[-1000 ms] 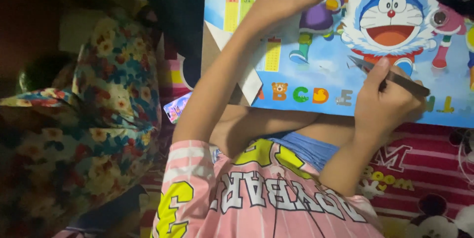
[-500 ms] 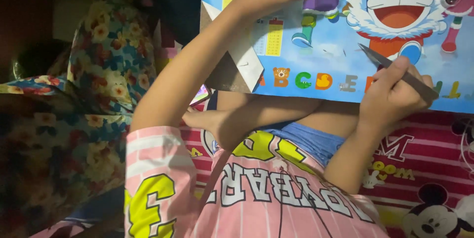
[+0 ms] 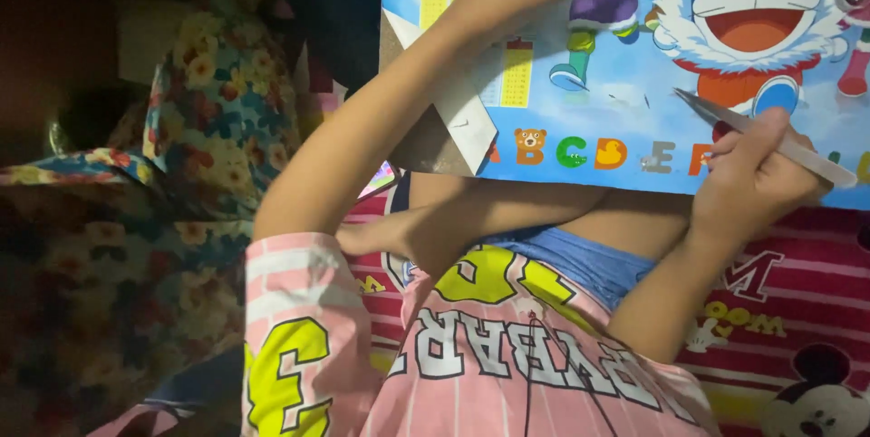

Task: A person is using a watch repair kit to perform maintenance or repairs on a wristwatch at a low table.

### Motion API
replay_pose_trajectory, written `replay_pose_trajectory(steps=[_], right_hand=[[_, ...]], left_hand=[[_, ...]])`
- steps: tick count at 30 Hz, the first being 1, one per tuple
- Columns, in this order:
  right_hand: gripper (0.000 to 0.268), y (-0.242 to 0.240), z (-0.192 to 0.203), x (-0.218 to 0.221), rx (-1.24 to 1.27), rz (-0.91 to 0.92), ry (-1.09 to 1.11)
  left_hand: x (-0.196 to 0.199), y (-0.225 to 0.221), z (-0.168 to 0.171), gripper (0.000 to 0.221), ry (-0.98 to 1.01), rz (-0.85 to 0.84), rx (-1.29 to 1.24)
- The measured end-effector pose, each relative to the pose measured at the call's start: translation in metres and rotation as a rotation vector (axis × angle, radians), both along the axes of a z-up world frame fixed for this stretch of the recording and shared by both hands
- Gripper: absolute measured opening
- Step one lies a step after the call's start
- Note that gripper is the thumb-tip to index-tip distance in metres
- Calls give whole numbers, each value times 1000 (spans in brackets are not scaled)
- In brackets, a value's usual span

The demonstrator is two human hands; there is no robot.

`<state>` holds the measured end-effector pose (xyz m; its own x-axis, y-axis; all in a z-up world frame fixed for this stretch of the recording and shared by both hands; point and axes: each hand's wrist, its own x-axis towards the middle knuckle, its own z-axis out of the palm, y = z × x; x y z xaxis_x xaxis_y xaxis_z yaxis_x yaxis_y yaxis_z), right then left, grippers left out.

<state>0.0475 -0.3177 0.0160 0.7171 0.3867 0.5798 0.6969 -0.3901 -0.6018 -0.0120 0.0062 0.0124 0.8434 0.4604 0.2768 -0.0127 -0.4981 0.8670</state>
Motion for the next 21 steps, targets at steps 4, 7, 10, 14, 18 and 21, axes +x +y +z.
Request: replay_pose_trajectory(steps=[4, 7, 10, 14, 18, 21], right_hand=[[60, -6, -12, 5, 47, 107, 6], [52, -5, -12, -4, 91, -71, 313], [49, 2, 3, -8, 103, -104, 437], [56, 13, 24, -5, -34, -48, -74], [58, 15, 27, -7, -150, -81, -206], [56, 13, 38, -11, -135, -3, -265]], left_hand=[[21, 11, -19, 39, -27, -41, -182], [13, 11, -2, 97, -349, -274, -103], [1, 1, 27, 103, -334, -316, -113], [-6, -16, 59, 95, -248, -311, -204], [-7, -16, 60, 87, -208, -242, -115], [-8, -16, 56, 85, -207, -216, -94]])
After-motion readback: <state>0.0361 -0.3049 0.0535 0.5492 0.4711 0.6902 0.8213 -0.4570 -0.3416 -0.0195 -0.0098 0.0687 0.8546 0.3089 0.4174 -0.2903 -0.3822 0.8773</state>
